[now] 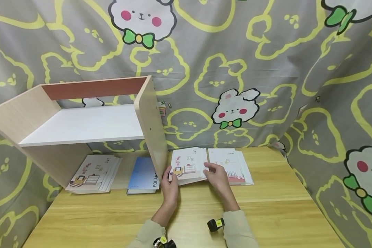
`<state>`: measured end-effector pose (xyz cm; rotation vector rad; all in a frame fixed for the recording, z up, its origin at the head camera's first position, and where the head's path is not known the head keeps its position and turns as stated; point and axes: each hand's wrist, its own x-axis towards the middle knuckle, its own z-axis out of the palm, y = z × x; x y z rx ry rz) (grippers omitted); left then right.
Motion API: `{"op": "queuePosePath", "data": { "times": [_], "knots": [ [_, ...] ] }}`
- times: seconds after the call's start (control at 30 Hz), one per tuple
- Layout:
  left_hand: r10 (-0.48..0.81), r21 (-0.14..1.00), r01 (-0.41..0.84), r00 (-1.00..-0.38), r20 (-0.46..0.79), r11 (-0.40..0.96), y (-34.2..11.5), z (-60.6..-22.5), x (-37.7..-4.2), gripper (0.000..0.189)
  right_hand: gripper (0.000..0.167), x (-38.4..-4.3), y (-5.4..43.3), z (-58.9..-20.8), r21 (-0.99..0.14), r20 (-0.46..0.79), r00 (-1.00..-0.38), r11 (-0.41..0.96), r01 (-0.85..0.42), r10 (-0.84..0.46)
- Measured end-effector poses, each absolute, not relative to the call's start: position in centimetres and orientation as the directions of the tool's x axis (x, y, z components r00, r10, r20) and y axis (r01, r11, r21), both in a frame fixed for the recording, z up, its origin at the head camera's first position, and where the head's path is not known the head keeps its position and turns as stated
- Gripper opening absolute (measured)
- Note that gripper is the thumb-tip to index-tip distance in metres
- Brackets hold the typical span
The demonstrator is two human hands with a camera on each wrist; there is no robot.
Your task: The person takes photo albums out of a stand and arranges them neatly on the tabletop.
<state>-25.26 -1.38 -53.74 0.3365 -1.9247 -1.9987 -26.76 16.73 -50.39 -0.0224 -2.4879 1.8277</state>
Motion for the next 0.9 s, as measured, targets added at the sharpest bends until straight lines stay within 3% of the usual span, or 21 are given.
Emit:
{"op": "queuePosePath", "data": {
  "times": [0.47,0.9],
  "knots": [
    [-0.38,0.997,0.071,-0.922,0.072,0.016,-1.2,-53.9,-25.3,0.064,0.033,-26.6,16.6,-50.2,-0.879,0.067,-0.997,0.475,-0.036,0.049],
    [-0.367,0.996,0.067,-0.927,0.081,0.051,-1.2,-54.0,-25.4,0.062,0.028,-26.1,16.3,-49.2,-0.798,0.116,-0.993,0.598,-0.078,0.025]
  ]
}}
